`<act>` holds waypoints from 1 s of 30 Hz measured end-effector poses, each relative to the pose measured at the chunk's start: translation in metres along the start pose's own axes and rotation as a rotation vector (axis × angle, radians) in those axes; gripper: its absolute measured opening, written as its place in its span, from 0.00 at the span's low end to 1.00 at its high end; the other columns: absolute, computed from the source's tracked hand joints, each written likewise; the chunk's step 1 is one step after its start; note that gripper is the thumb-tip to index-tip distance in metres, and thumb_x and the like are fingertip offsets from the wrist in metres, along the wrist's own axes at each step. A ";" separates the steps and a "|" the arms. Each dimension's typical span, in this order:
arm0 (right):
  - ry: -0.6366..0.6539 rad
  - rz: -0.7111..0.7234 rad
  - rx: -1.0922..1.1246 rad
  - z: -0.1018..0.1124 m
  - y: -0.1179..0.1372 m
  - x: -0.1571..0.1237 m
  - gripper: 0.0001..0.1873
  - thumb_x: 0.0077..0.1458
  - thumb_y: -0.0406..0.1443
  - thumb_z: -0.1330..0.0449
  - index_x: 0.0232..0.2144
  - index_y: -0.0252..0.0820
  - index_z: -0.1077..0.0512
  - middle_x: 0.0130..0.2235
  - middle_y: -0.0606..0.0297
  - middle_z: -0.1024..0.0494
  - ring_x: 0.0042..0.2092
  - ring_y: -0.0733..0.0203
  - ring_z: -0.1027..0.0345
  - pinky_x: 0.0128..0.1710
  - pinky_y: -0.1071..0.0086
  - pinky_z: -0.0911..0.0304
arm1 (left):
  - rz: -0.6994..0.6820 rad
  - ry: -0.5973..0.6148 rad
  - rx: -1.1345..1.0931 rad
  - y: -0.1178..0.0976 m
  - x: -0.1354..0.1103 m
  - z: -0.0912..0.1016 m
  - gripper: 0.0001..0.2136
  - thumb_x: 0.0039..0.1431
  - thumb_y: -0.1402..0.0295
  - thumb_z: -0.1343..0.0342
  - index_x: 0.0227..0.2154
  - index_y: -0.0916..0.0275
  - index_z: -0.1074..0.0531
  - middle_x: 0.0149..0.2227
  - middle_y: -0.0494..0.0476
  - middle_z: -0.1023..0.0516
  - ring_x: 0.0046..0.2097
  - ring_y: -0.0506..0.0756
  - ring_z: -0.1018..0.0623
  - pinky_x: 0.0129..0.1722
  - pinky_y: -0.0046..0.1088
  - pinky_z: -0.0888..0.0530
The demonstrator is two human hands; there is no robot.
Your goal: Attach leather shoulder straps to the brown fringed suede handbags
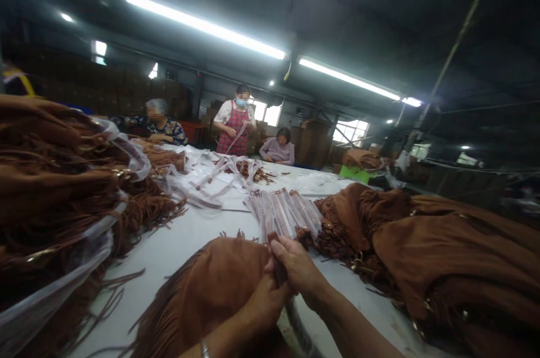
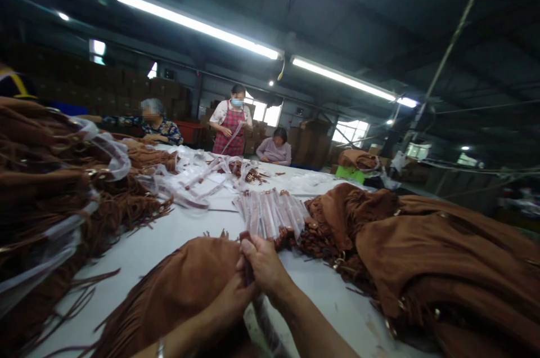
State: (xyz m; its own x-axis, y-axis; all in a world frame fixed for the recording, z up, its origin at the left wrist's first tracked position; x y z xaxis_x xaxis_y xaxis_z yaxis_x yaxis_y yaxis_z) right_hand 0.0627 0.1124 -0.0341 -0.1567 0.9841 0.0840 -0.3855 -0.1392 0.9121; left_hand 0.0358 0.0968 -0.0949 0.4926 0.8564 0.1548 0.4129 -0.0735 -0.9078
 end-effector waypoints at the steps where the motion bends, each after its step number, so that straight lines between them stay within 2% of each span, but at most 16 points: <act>1: -0.030 -0.018 0.018 0.014 -0.002 -0.005 0.19 0.59 0.49 0.57 0.30 0.39 0.40 0.21 0.71 0.36 0.20 0.68 0.41 0.22 0.75 0.44 | -0.015 0.026 0.140 0.002 0.001 -0.001 0.16 0.41 0.58 0.37 0.31 0.64 0.28 0.30 0.57 0.26 0.38 0.58 0.28 0.40 0.32 0.33; 2: -0.058 -0.030 -0.067 0.029 -0.004 -0.010 0.21 0.60 0.50 0.61 0.32 0.40 0.40 0.19 0.73 0.38 0.19 0.68 0.43 0.20 0.76 0.45 | -0.029 0.038 0.308 0.004 0.001 0.000 0.15 0.42 0.59 0.37 0.29 0.64 0.28 0.29 0.57 0.27 0.36 0.58 0.28 0.38 0.31 0.33; 4: -0.088 -0.057 -0.430 0.054 -0.013 -0.019 0.23 0.62 0.48 0.65 0.32 0.39 0.38 0.18 0.72 0.38 0.18 0.68 0.43 0.20 0.75 0.45 | -0.059 0.022 0.650 0.003 0.000 0.005 0.12 0.44 0.59 0.39 0.25 0.64 0.28 0.28 0.56 0.27 0.33 0.57 0.29 0.35 0.30 0.34; 6: -0.100 -0.101 -0.760 0.072 -0.035 -0.028 0.21 0.62 0.44 0.61 0.31 0.38 0.35 0.22 0.66 0.31 0.23 0.65 0.36 0.25 0.73 0.43 | -0.095 -0.027 0.866 -0.010 -0.005 0.014 0.11 0.47 0.60 0.42 0.24 0.63 0.28 0.27 0.56 0.27 0.32 0.55 0.29 0.34 0.29 0.35; 7: -0.101 -0.126 -0.839 0.077 -0.051 -0.031 0.17 0.61 0.42 0.56 0.30 0.38 0.33 0.26 0.62 0.28 0.29 0.62 0.33 0.29 0.71 0.42 | -0.109 -0.044 0.926 -0.020 -0.008 0.018 0.10 0.48 0.60 0.44 0.24 0.63 0.28 0.26 0.55 0.27 0.31 0.55 0.30 0.33 0.28 0.36; 9: -0.104 -0.189 -0.852 0.079 -0.089 -0.038 0.13 0.57 0.40 0.50 0.32 0.37 0.32 0.32 0.54 0.25 0.37 0.54 0.31 0.35 0.67 0.42 | -0.112 -0.108 1.003 -0.044 -0.008 0.028 0.10 0.50 0.60 0.46 0.24 0.62 0.28 0.27 0.54 0.27 0.32 0.54 0.29 0.33 0.27 0.36; 11: -0.097 -0.249 -0.863 0.076 -0.123 -0.044 0.14 0.58 0.41 0.51 0.35 0.36 0.31 0.34 0.50 0.25 0.39 0.50 0.30 0.37 0.63 0.42 | -0.095 -0.180 1.146 -0.068 0.003 0.037 0.11 0.51 0.59 0.48 0.28 0.62 0.28 0.28 0.54 0.26 0.32 0.54 0.29 0.33 0.27 0.36; 13: -0.086 -0.268 -0.871 0.070 -0.143 -0.047 0.16 0.60 0.43 0.53 0.38 0.36 0.32 0.35 0.50 0.24 0.40 0.49 0.30 0.38 0.63 0.42 | -0.059 -0.140 1.296 -0.079 0.023 0.039 0.13 0.52 0.57 0.49 0.31 0.62 0.29 0.30 0.54 0.26 0.32 0.54 0.30 0.31 0.26 0.37; 16: -0.078 -0.234 -0.895 0.065 -0.147 -0.046 0.17 0.60 0.44 0.54 0.41 0.38 0.33 0.36 0.52 0.24 0.40 0.49 0.29 0.38 0.63 0.42 | 0.058 0.035 1.419 -0.068 0.060 0.037 0.14 0.52 0.57 0.50 0.31 0.64 0.29 0.30 0.54 0.26 0.31 0.53 0.31 0.29 0.25 0.37; 20: -0.087 -0.191 -0.895 0.067 -0.145 -0.044 0.16 0.61 0.43 0.54 0.40 0.39 0.34 0.35 0.52 0.23 0.39 0.48 0.29 0.38 0.63 0.42 | 0.254 0.285 1.407 -0.023 0.097 0.034 0.16 0.45 0.55 0.44 0.27 0.64 0.27 0.25 0.52 0.26 0.27 0.51 0.31 0.26 0.23 0.37; 22: -0.096 -0.186 -0.866 0.067 -0.149 -0.044 0.16 0.61 0.44 0.54 0.40 0.39 0.34 0.35 0.52 0.24 0.39 0.48 0.29 0.38 0.62 0.42 | 0.339 0.361 1.404 0.000 0.107 0.036 0.16 0.42 0.54 0.42 0.26 0.65 0.27 0.24 0.51 0.27 0.26 0.51 0.31 0.25 0.23 0.38; 24: -0.109 -0.190 -0.818 0.067 -0.153 -0.045 0.16 0.60 0.44 0.54 0.40 0.40 0.34 0.35 0.52 0.24 0.39 0.48 0.29 0.39 0.62 0.43 | 0.380 0.375 1.427 0.015 0.113 0.039 0.17 0.40 0.54 0.41 0.26 0.65 0.28 0.23 0.51 0.28 0.25 0.51 0.31 0.24 0.23 0.39; 26: -0.131 -0.197 -0.750 0.068 -0.156 -0.046 0.15 0.59 0.44 0.52 0.39 0.40 0.33 0.34 0.53 0.24 0.39 0.49 0.30 0.39 0.62 0.43 | 0.376 0.352 1.470 0.020 0.116 0.042 0.16 0.39 0.56 0.41 0.27 0.64 0.29 0.24 0.51 0.29 0.26 0.51 0.32 0.24 0.23 0.40; 30: -0.221 -0.204 -0.524 0.082 -0.157 -0.044 0.13 0.56 0.44 0.48 0.30 0.40 0.33 0.29 0.59 0.26 0.35 0.54 0.32 0.35 0.66 0.44 | 0.276 0.318 1.550 0.012 0.102 0.034 0.13 0.39 0.66 0.42 0.31 0.62 0.31 0.27 0.50 0.29 0.28 0.52 0.32 0.25 0.23 0.40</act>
Point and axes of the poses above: each hand's wrist, its own x-axis towards the middle knuckle, its own z-axis out of the back of the hand, y = z × x, the point moved 9 cm from there along x, towards the middle knuckle
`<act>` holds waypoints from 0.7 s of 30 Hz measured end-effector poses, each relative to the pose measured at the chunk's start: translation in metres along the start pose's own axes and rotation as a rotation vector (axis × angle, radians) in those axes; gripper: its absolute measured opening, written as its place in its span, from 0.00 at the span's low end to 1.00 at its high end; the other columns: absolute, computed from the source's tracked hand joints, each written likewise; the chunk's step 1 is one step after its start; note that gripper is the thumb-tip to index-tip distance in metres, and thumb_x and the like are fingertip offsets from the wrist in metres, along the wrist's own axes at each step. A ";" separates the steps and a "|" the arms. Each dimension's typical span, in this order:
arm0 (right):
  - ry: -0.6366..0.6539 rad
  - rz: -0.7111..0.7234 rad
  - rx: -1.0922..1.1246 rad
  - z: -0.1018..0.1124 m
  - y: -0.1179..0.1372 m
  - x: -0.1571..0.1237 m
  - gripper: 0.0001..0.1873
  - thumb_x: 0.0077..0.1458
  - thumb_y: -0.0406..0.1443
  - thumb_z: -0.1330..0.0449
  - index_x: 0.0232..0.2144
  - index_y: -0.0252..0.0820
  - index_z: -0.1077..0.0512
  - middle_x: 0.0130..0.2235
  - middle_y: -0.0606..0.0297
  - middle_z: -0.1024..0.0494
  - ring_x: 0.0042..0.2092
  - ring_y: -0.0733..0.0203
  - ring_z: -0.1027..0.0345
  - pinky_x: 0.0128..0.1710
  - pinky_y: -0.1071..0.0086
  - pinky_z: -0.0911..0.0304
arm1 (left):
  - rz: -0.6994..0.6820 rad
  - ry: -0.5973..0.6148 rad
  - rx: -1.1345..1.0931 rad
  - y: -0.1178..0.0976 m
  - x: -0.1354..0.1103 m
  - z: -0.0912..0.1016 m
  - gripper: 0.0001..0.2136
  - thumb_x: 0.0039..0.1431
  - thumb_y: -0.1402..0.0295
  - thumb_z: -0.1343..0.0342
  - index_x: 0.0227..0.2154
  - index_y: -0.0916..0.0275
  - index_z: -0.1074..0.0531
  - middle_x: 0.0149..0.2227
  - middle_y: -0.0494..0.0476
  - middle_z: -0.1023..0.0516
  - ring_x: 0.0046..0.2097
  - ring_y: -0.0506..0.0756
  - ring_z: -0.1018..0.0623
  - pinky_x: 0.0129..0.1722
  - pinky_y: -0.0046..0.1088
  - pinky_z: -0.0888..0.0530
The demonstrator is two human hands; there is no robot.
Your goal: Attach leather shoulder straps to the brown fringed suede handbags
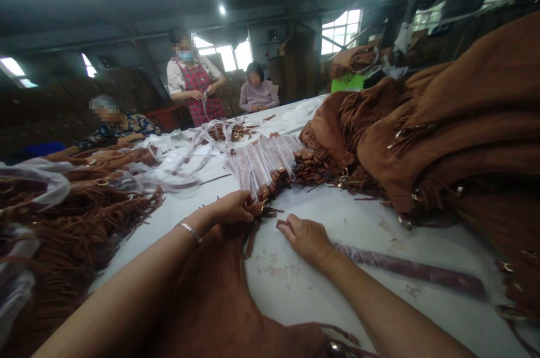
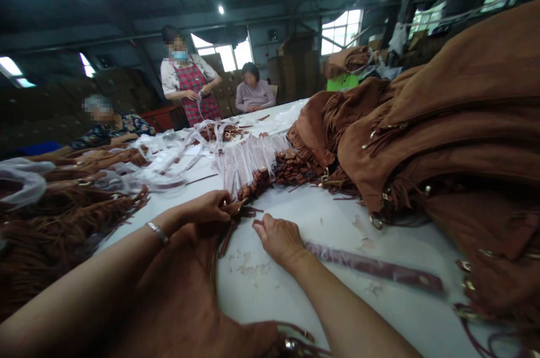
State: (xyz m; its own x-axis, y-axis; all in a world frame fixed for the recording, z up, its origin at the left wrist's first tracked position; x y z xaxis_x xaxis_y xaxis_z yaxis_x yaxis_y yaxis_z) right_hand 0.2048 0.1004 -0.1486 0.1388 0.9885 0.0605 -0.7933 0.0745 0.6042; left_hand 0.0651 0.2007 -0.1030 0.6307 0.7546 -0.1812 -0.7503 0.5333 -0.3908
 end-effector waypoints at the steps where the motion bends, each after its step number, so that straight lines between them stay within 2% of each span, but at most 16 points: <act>1: -0.012 -0.020 0.083 0.004 -0.003 0.003 0.15 0.56 0.45 0.49 0.27 0.40 0.35 0.26 0.61 0.28 0.32 0.57 0.33 0.32 0.68 0.45 | -0.023 -0.024 0.018 -0.006 -0.009 0.001 0.12 0.40 0.67 0.43 0.32 0.61 0.31 0.28 0.51 0.29 0.29 0.52 0.32 0.26 0.23 0.39; 3: -0.010 -0.068 0.276 0.012 -0.011 0.008 0.18 0.58 0.47 0.52 0.24 0.40 0.37 0.21 0.67 0.34 0.25 0.63 0.38 0.26 0.72 0.47 | -0.069 -0.064 0.044 -0.018 -0.032 -0.001 0.10 0.45 0.67 0.45 0.34 0.59 0.32 0.30 0.51 0.29 0.31 0.53 0.31 0.29 0.24 0.38; 6: 0.069 -0.131 0.583 0.014 -0.017 0.010 0.21 0.59 0.49 0.58 0.29 0.39 0.38 0.17 0.74 0.43 0.17 0.70 0.50 0.17 0.76 0.53 | -0.181 -0.099 0.077 -0.040 -0.069 -0.013 0.08 0.54 0.66 0.51 0.37 0.57 0.32 0.34 0.54 0.28 0.34 0.53 0.31 0.36 0.27 0.36; 10: 0.276 -0.178 0.873 -0.005 -0.003 -0.001 0.21 0.55 0.50 0.51 0.29 0.37 0.35 0.17 0.76 0.44 0.15 0.74 0.56 0.14 0.78 0.60 | -0.359 -0.190 0.297 -0.066 -0.101 -0.031 0.13 0.60 0.69 0.59 0.44 0.58 0.34 0.38 0.59 0.28 0.38 0.56 0.30 0.41 0.32 0.37; 14: 0.439 -0.188 1.055 -0.021 0.016 -0.014 0.20 0.52 0.49 0.45 0.25 0.37 0.37 0.16 0.77 0.44 0.15 0.75 0.57 0.14 0.79 0.61 | -0.422 -0.248 0.395 -0.076 -0.109 -0.043 0.13 0.63 0.65 0.61 0.41 0.59 0.32 0.38 0.62 0.29 0.39 0.58 0.31 0.40 0.34 0.39; 21: 0.610 -0.196 1.255 -0.025 0.026 -0.018 0.18 0.49 0.45 0.39 0.23 0.39 0.42 0.16 0.80 0.50 0.16 0.77 0.62 0.15 0.80 0.63 | -0.463 -0.247 0.203 -0.085 -0.114 -0.045 0.10 0.62 0.67 0.60 0.35 0.60 0.33 0.33 0.61 0.30 0.36 0.58 0.33 0.41 0.37 0.41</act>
Point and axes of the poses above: each hand's wrist, its own x-axis towards the middle knuckle, its own z-axis out of the back of the hand, y = z × x, the point moved 9 cm from there along x, towards the middle knuckle
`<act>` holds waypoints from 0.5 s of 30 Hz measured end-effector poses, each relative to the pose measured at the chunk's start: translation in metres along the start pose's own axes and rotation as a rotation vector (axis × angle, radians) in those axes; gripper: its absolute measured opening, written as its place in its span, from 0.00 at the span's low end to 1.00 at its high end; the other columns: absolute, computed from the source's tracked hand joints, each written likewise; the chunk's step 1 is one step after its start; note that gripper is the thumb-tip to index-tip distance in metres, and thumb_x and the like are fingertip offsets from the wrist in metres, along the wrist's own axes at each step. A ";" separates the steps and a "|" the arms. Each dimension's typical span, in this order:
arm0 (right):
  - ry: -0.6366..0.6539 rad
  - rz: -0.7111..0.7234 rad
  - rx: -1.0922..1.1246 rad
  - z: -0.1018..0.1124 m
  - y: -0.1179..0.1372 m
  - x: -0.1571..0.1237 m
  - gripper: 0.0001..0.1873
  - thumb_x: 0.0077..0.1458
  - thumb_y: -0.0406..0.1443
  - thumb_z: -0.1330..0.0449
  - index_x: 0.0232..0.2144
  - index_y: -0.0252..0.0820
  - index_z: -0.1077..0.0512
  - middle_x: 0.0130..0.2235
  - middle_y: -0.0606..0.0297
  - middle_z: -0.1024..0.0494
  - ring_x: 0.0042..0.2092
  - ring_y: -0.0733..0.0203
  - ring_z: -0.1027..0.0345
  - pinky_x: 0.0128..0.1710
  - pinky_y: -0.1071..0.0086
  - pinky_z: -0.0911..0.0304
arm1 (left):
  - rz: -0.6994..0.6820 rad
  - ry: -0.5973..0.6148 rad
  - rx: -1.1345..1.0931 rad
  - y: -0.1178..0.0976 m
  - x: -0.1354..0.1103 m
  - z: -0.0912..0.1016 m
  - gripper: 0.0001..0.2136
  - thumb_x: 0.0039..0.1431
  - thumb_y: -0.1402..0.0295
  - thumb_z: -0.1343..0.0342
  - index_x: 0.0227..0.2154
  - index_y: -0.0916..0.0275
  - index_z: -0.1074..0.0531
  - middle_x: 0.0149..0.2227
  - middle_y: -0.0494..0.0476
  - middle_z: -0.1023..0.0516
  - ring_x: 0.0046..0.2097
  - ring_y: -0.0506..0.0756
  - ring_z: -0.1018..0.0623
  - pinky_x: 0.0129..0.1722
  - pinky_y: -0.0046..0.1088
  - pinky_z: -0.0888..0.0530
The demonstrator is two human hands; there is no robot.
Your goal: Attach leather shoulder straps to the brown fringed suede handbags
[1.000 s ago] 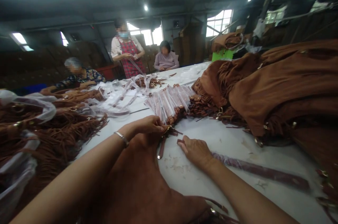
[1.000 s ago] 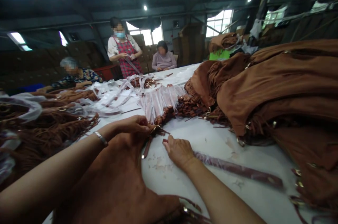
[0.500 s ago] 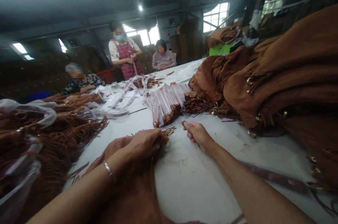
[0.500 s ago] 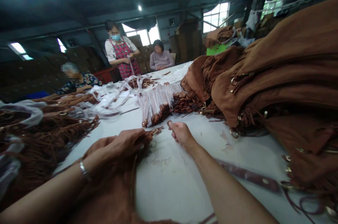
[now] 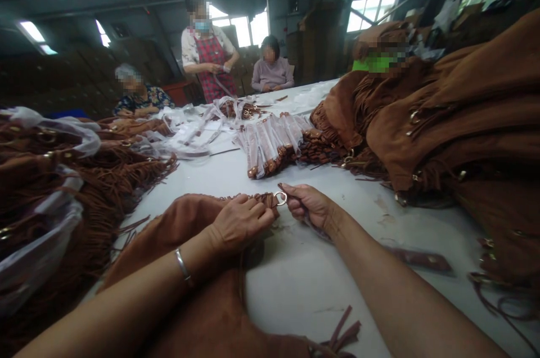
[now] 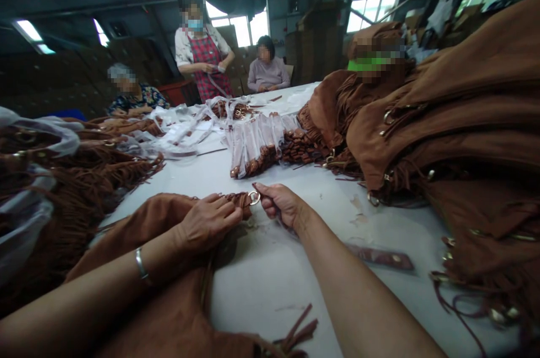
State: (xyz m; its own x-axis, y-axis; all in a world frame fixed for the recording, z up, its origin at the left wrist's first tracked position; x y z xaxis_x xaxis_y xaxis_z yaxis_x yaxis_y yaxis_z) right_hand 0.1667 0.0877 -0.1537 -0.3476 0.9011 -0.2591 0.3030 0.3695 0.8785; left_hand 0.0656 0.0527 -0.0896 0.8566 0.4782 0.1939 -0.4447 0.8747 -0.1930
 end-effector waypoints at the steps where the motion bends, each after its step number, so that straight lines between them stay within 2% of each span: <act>1: 0.014 -0.012 0.015 -0.001 -0.001 0.000 0.18 0.49 0.44 0.39 0.23 0.39 0.42 0.16 0.80 0.51 0.16 0.77 0.63 0.15 0.80 0.63 | -0.004 0.004 -0.009 -0.002 0.000 -0.001 0.10 0.61 0.67 0.59 0.35 0.60 0.33 0.32 0.61 0.30 0.36 0.58 0.33 0.41 0.37 0.41; 4: 0.050 -0.039 0.043 -0.005 -0.002 0.000 0.17 0.51 0.44 0.40 0.23 0.39 0.41 0.15 0.80 0.53 0.16 0.77 0.64 0.15 0.81 0.64 | -0.002 -0.004 0.062 -0.009 0.000 0.004 0.09 0.60 0.68 0.58 0.35 0.61 0.33 0.33 0.60 0.30 0.37 0.58 0.33 0.43 0.39 0.41; 6: 0.069 -0.050 0.047 -0.008 -0.002 -0.002 0.17 0.51 0.44 0.40 0.24 0.38 0.40 0.15 0.80 0.53 0.16 0.77 0.64 0.15 0.81 0.63 | 0.020 -0.055 0.115 -0.013 0.002 0.017 0.09 0.57 0.64 0.53 0.36 0.62 0.34 0.37 0.61 0.31 0.40 0.60 0.33 0.44 0.40 0.41; 9: 0.091 -0.033 0.054 -0.011 0.003 -0.006 0.16 0.51 0.44 0.39 0.25 0.36 0.37 0.15 0.80 0.51 0.16 0.77 0.64 0.14 0.81 0.63 | 0.152 -0.077 0.103 -0.004 0.011 0.036 0.19 0.50 0.56 0.47 0.40 0.64 0.36 0.42 0.63 0.32 0.44 0.62 0.33 0.45 0.39 0.38; 11: 0.107 -0.010 0.063 -0.013 0.007 -0.008 0.16 0.51 0.44 0.39 0.26 0.35 0.36 0.15 0.79 0.50 0.16 0.77 0.63 0.14 0.81 0.63 | 0.217 0.043 0.052 0.005 0.019 0.032 0.22 0.50 0.51 0.49 0.41 0.64 0.37 0.40 0.60 0.31 0.42 0.60 0.31 0.41 0.36 0.35; 15: 0.151 -0.041 0.068 -0.017 0.005 -0.011 0.16 0.51 0.44 0.40 0.25 0.35 0.35 0.14 0.79 0.50 0.15 0.77 0.62 0.14 0.81 0.60 | 0.158 0.337 -0.086 0.014 0.034 0.003 0.24 0.49 0.45 0.50 0.39 0.61 0.36 0.36 0.55 0.29 0.36 0.55 0.29 0.34 0.28 0.35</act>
Point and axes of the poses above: each hand's wrist, its own x-axis towards the middle knuckle, its own z-axis out of the back of the hand, y = z × x, the point moved 9 cm from there along x, towards the middle knuckle
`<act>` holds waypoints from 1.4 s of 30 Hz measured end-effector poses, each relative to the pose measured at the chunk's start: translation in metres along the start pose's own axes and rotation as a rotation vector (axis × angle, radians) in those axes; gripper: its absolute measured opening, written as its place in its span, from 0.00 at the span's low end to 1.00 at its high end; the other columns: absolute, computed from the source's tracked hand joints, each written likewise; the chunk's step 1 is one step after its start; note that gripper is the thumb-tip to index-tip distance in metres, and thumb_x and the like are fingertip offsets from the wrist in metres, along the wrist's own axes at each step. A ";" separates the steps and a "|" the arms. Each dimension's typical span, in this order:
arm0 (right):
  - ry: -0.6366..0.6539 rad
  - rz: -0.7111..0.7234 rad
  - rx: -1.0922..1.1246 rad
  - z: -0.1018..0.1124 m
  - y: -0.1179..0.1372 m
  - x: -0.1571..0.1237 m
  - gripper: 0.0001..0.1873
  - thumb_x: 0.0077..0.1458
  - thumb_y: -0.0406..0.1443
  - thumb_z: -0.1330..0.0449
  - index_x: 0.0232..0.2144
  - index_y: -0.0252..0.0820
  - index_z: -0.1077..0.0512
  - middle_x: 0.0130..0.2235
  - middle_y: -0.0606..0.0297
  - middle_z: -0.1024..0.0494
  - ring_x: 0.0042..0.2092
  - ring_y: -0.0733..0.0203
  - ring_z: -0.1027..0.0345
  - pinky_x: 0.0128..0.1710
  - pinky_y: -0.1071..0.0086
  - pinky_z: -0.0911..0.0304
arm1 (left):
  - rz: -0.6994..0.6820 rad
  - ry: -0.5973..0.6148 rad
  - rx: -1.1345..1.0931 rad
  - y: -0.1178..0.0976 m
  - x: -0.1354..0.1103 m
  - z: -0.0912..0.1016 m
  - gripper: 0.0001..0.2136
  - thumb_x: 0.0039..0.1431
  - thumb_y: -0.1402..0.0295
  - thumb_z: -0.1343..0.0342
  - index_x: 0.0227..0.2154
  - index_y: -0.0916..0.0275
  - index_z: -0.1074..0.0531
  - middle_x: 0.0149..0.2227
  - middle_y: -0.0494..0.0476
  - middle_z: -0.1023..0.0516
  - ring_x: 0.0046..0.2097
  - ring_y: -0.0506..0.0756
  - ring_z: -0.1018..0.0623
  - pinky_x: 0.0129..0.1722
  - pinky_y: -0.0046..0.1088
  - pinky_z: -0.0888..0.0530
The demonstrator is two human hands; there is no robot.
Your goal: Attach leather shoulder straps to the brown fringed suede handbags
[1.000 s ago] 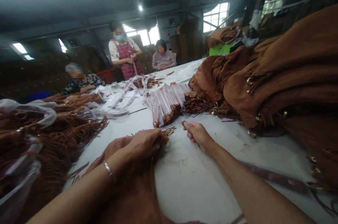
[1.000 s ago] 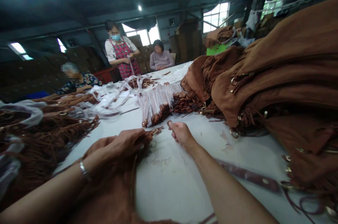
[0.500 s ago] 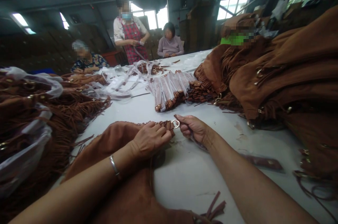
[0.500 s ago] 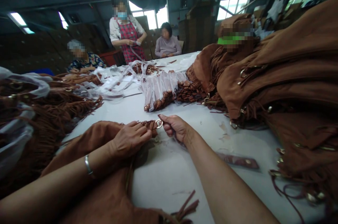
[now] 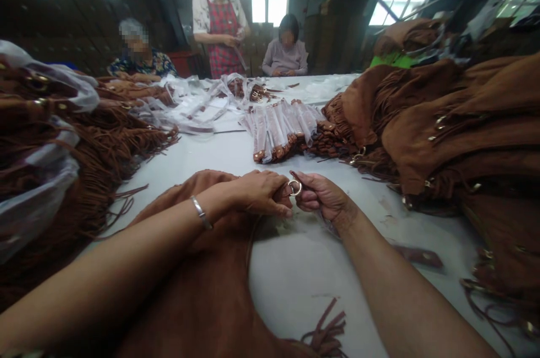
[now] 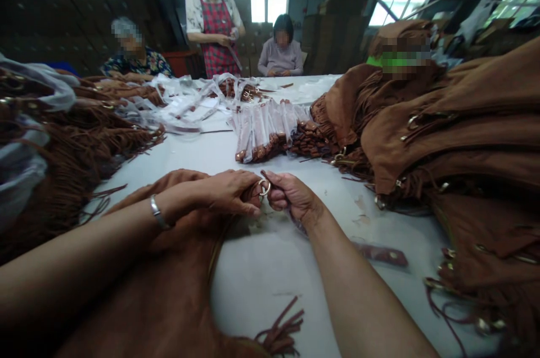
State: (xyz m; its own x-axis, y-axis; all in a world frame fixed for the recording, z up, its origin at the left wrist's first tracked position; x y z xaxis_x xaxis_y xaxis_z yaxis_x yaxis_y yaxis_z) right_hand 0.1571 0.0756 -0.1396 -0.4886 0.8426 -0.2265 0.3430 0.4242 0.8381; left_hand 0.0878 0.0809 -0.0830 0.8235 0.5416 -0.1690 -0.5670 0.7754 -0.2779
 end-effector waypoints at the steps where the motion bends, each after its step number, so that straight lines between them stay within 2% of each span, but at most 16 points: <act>1: 0.010 -0.003 0.006 -0.001 0.000 0.000 0.16 0.52 0.44 0.40 0.25 0.35 0.35 0.14 0.79 0.50 0.14 0.77 0.62 0.14 0.81 0.60 | -0.003 0.047 -0.042 0.002 0.004 -0.005 0.24 0.47 0.45 0.49 0.39 0.61 0.36 0.36 0.54 0.29 0.35 0.54 0.29 0.32 0.27 0.35; 3: 0.024 0.007 0.019 -0.001 0.000 -0.001 0.16 0.52 0.43 0.41 0.25 0.36 0.35 0.14 0.80 0.50 0.14 0.77 0.61 0.14 0.81 0.59 | 0.013 0.078 -0.112 0.005 0.009 -0.012 0.24 0.45 0.45 0.47 0.38 0.60 0.36 0.33 0.51 0.28 0.32 0.52 0.29 0.28 0.24 0.37; 4: 0.030 0.015 0.023 -0.001 0.000 -0.001 0.16 0.52 0.43 0.41 0.25 0.36 0.35 0.14 0.80 0.50 0.14 0.77 0.61 0.14 0.80 0.58 | 0.018 0.055 -0.120 0.006 0.010 -0.013 0.23 0.46 0.46 0.47 0.37 0.60 0.36 0.32 0.50 0.29 0.30 0.52 0.30 0.26 0.23 0.38; 9: 0.026 0.023 0.004 0.000 0.001 -0.001 0.16 0.52 0.44 0.40 0.24 0.37 0.36 0.13 0.80 0.49 0.13 0.76 0.60 0.14 0.79 0.56 | 0.068 -0.214 -0.050 0.003 0.001 -0.005 0.13 0.48 0.55 0.47 0.32 0.58 0.34 0.27 0.47 0.30 0.26 0.50 0.31 0.24 0.23 0.43; 14: -0.057 0.174 -0.045 0.009 0.018 -0.002 0.18 0.50 0.46 0.39 0.26 0.36 0.33 0.13 0.80 0.50 0.13 0.76 0.61 0.15 0.78 0.55 | 0.162 -0.335 -0.168 0.016 -0.003 -0.006 0.10 0.48 0.59 0.46 0.30 0.58 0.33 0.25 0.45 0.29 0.26 0.50 0.31 0.23 0.23 0.42; 17: -0.160 0.240 -0.121 0.008 0.021 -0.001 0.16 0.46 0.43 0.35 0.27 0.36 0.33 0.15 0.79 0.47 0.14 0.77 0.59 0.15 0.78 0.56 | 0.181 -0.364 -0.270 0.026 -0.001 -0.006 0.10 0.49 0.58 0.47 0.27 0.60 0.34 0.23 0.46 0.30 0.25 0.49 0.31 0.23 0.23 0.41; 20: -0.320 0.339 -0.130 0.005 0.021 0.001 0.13 0.44 0.38 0.34 0.26 0.36 0.34 0.15 0.78 0.46 0.16 0.76 0.56 0.16 0.79 0.56 | 0.171 -0.369 -0.331 0.033 0.001 -0.006 0.12 0.49 0.56 0.47 0.26 0.60 0.34 0.22 0.46 0.30 0.25 0.49 0.31 0.23 0.23 0.41; 24: -0.464 0.459 -0.134 0.002 0.026 -0.002 0.13 0.45 0.40 0.35 0.25 0.37 0.34 0.16 0.77 0.46 0.16 0.76 0.56 0.14 0.81 0.57 | 0.171 -0.346 -0.297 0.035 0.001 -0.007 0.14 0.49 0.53 0.48 0.26 0.60 0.35 0.23 0.47 0.31 0.25 0.50 0.31 0.22 0.24 0.41; 26: -0.412 0.364 -0.136 0.003 0.024 0.000 0.15 0.47 0.42 0.37 0.23 0.37 0.36 0.15 0.77 0.48 0.16 0.76 0.58 0.13 0.81 0.58 | 0.164 -0.332 -0.241 0.031 -0.001 -0.007 0.17 0.48 0.50 0.48 0.28 0.60 0.36 0.24 0.48 0.31 0.26 0.51 0.30 0.23 0.24 0.41; 28: -0.277 0.166 -0.118 0.002 0.014 0.003 0.15 0.48 0.41 0.38 0.21 0.37 0.37 0.14 0.79 0.51 0.15 0.77 0.62 0.12 0.82 0.58 | 0.140 -0.307 -0.175 0.024 -0.003 -0.008 0.19 0.46 0.48 0.47 0.31 0.59 0.38 0.25 0.48 0.31 0.26 0.52 0.31 0.23 0.24 0.41; 31: -0.089 -0.064 -0.086 0.000 0.002 -0.001 0.13 0.48 0.37 0.38 0.21 0.36 0.37 0.14 0.80 0.52 0.15 0.78 0.67 0.11 0.83 0.62 | 0.036 -0.289 -0.093 0.006 -0.006 -0.007 0.15 0.47 0.54 0.47 0.32 0.59 0.39 0.27 0.48 0.31 0.26 0.52 0.32 0.24 0.25 0.41; 33: -0.047 -0.094 -0.066 0.001 0.001 -0.004 0.13 0.49 0.37 0.38 0.21 0.35 0.37 0.14 0.80 0.51 0.15 0.78 0.67 0.11 0.83 0.63 | -0.028 -0.308 -0.053 -0.005 -0.008 -0.005 0.12 0.49 0.58 0.48 0.32 0.59 0.40 0.30 0.49 0.31 0.28 0.52 0.31 0.26 0.26 0.39; 35: -0.044 -0.092 -0.065 0.000 0.001 -0.005 0.13 0.49 0.37 0.39 0.21 0.35 0.37 0.13 0.81 0.51 0.14 0.78 0.67 0.11 0.83 0.62 | -0.042 -0.324 -0.033 -0.010 -0.009 -0.004 0.12 0.50 0.57 0.49 0.32 0.59 0.40 0.31 0.50 0.31 0.29 0.52 0.31 0.28 0.26 0.38; 39: -0.131 -0.038 -0.161 0.003 0.008 -0.007 0.15 0.49 0.39 0.37 0.21 0.35 0.37 0.14 0.80 0.51 0.15 0.78 0.66 0.11 0.83 0.63 | -0.017 -0.332 -0.053 -0.009 -0.010 -0.005 0.13 0.55 0.55 0.54 0.35 0.59 0.40 0.31 0.51 0.31 0.29 0.53 0.30 0.29 0.27 0.37; 42: -0.121 -0.011 -0.218 0.002 0.012 -0.010 0.16 0.48 0.41 0.36 0.23 0.34 0.34 0.16 0.79 0.49 0.16 0.78 0.64 0.12 0.83 0.62 | 0.048 -0.363 -0.109 -0.003 -0.011 -0.003 0.17 0.57 0.55 0.55 0.43 0.59 0.42 0.28 0.50 0.31 0.29 0.54 0.29 0.28 0.27 0.37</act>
State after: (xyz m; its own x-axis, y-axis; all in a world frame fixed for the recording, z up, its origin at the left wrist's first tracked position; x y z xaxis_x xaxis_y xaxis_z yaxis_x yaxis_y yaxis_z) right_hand 0.1673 0.0730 -0.1286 -0.3876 0.8774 -0.2827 0.1507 0.3629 0.9196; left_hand 0.0799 0.0719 -0.0830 0.7246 0.6713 0.1561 -0.5831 0.7179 -0.3803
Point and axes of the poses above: each hand's wrist, its own x-axis towards the middle knuckle, its own z-axis out of the back of the hand, y = z × x, the point moved 9 cm from there along x, towards the middle knuckle
